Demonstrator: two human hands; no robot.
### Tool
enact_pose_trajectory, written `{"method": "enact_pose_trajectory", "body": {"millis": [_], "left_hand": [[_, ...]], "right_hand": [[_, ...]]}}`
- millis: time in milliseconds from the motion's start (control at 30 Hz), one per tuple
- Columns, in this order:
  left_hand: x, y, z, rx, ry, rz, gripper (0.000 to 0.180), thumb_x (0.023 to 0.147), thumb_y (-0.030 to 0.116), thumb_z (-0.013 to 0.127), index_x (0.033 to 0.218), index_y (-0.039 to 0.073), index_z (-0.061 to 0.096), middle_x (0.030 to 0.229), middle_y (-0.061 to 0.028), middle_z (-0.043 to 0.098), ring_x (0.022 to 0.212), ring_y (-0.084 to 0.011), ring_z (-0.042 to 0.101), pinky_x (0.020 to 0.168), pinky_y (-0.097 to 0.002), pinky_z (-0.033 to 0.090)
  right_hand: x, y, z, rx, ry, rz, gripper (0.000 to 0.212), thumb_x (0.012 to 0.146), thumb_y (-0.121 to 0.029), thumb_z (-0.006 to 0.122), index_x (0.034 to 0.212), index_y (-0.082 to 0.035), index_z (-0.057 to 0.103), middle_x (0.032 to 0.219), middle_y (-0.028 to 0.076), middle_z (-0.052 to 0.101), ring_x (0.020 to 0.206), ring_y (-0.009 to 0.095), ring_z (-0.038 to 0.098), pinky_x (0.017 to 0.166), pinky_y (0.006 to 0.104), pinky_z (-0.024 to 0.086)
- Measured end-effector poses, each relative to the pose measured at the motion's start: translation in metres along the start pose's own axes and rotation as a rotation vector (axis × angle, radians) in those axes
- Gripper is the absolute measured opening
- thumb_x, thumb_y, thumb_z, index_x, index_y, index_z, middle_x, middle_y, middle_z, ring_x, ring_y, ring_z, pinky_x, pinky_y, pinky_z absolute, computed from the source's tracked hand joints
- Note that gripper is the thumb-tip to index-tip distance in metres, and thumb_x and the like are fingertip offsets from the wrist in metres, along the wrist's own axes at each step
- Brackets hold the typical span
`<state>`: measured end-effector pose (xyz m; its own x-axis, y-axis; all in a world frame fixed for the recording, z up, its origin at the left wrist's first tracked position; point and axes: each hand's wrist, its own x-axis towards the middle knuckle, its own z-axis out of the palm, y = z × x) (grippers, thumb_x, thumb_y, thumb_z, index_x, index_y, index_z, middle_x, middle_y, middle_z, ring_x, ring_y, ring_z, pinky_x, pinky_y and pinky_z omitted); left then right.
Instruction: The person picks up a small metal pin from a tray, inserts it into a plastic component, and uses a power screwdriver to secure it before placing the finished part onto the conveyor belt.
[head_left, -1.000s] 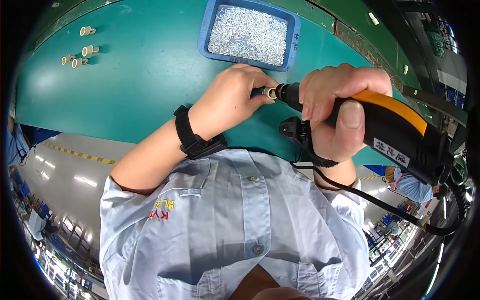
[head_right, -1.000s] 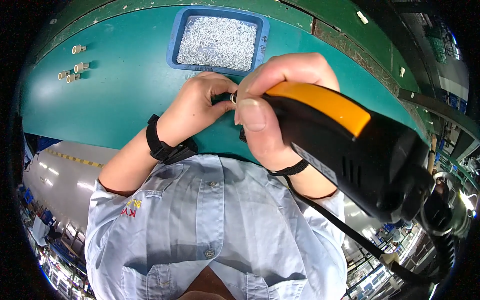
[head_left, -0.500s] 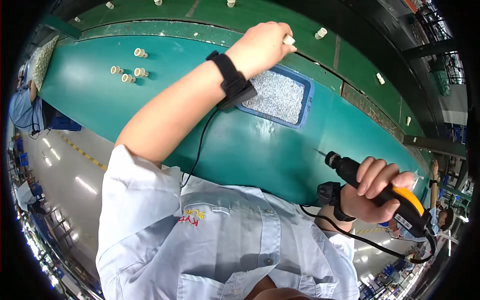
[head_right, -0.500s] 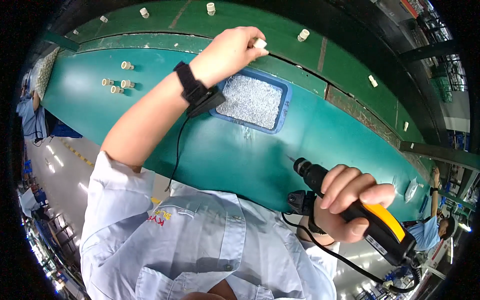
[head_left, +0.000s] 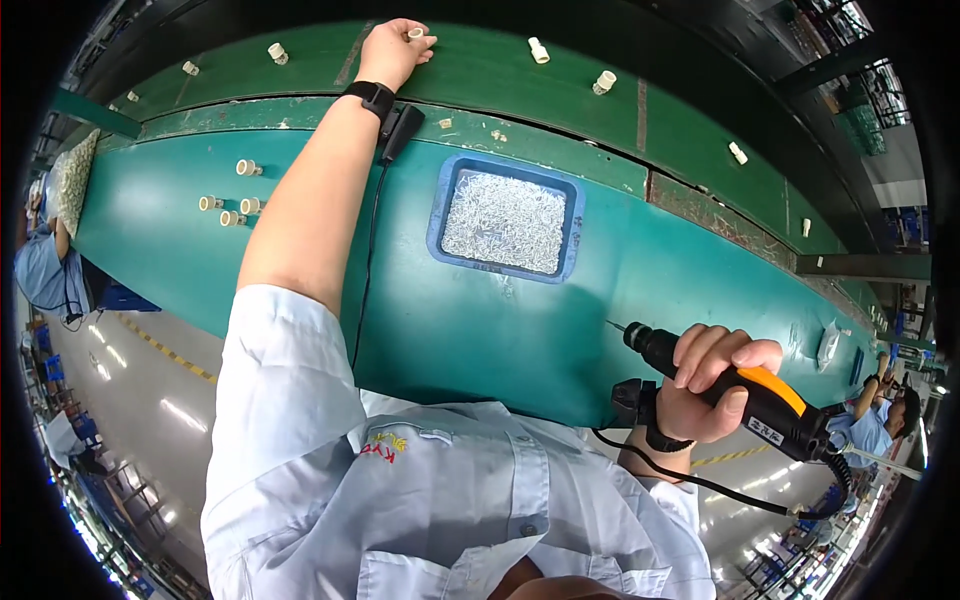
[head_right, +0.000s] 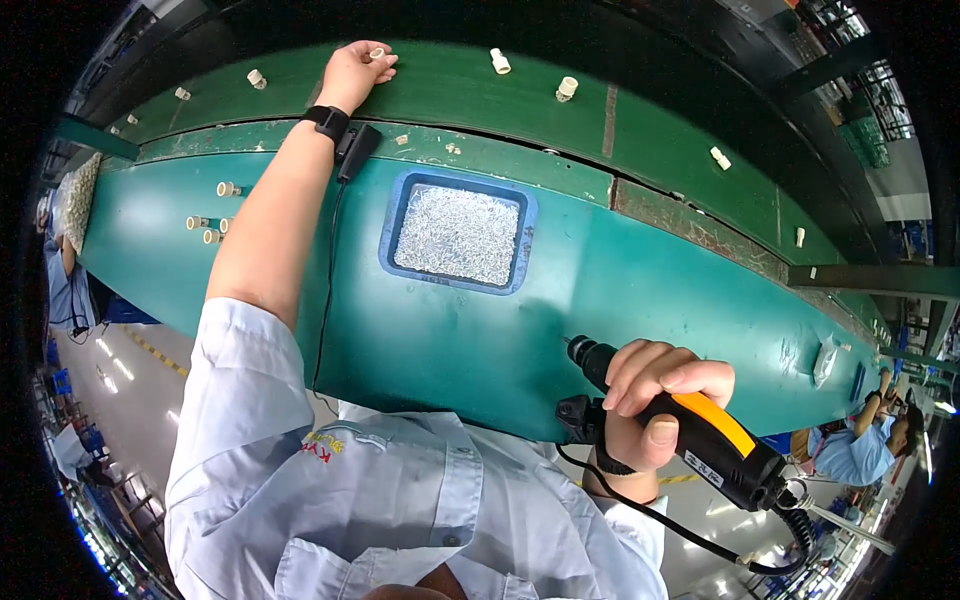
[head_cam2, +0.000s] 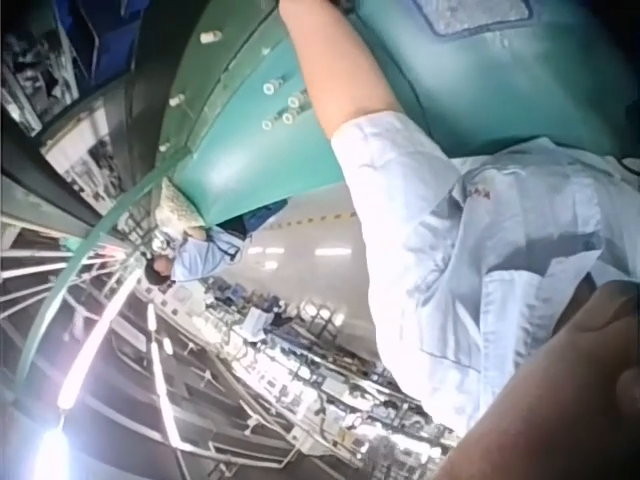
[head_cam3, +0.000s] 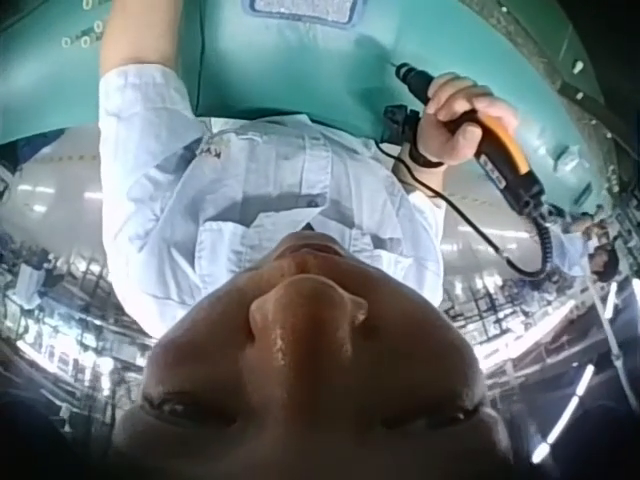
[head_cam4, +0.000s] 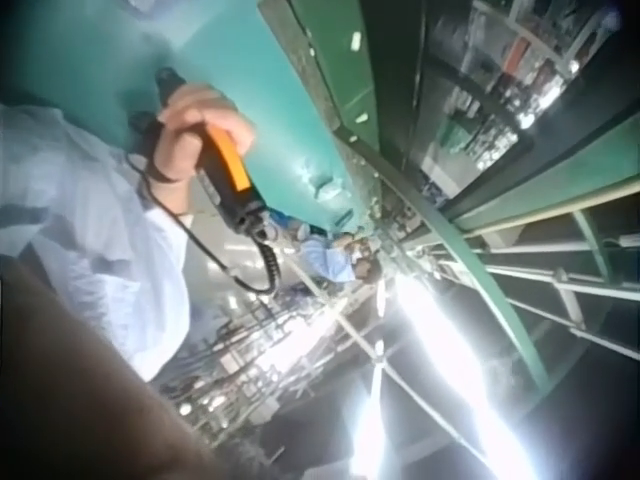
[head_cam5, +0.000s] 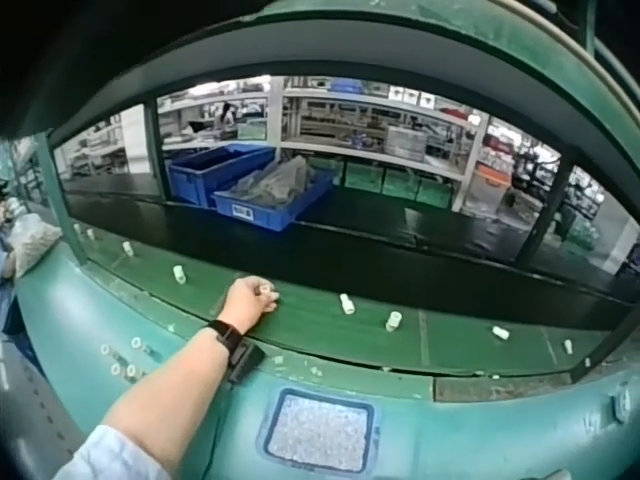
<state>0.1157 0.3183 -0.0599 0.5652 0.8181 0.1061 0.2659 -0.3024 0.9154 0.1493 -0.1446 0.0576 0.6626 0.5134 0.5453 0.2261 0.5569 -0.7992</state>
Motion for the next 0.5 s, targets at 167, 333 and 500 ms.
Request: {"method": "enact_pose_trajectory", "body": {"millis": [167,333,500], "left_hand": [[-0.070,0.072,0.013,-0.180,-0.170,0.103,0.022,0.085,0.006,0.068,0.106,0.001,0.064,0.086,-0.0061,0.067,0.076,-0.0120,0.067,0.069,-0.0235,0.054],[-0.246,0.121,0.025,-0.072,-0.617,0.222,0.021,0.079,0.003,0.070,0.099,0.002,0.066,0.082,-0.0114,0.067,0.072,-0.0179,0.066,0.064,-0.0291,0.052],[-0.296,0.088,0.042,-0.072,-0.700,0.098,0.023,0.077,0.002,0.071,0.100,0.003,0.066,0.085,-0.0127,0.065,0.071,-0.0212,0.066,0.064,-0.0324,0.052]], "right_hand": [[-0.005,-0.001,-0.004,-0.029,0.041,0.024,0.031,0.089,-0.033,0.059,0.101,-0.008,0.045,0.060,0.000,0.045,0.049,0.011,0.044,0.050,0.0252,0.033],[0.005,0.000,-0.002,0.014,-0.028,0.017,0.032,0.090,-0.034,0.058,0.103,-0.008,0.047,0.061,0.000,0.045,0.051,0.011,0.045,0.051,0.0261,0.033],[0.004,-0.001,0.004,0.080,-0.094,-0.016,0.036,0.087,-0.034,0.064,0.103,-0.007,0.046,0.061,0.002,0.048,0.050,0.014,0.048,0.050,0.0284,0.038]]}}
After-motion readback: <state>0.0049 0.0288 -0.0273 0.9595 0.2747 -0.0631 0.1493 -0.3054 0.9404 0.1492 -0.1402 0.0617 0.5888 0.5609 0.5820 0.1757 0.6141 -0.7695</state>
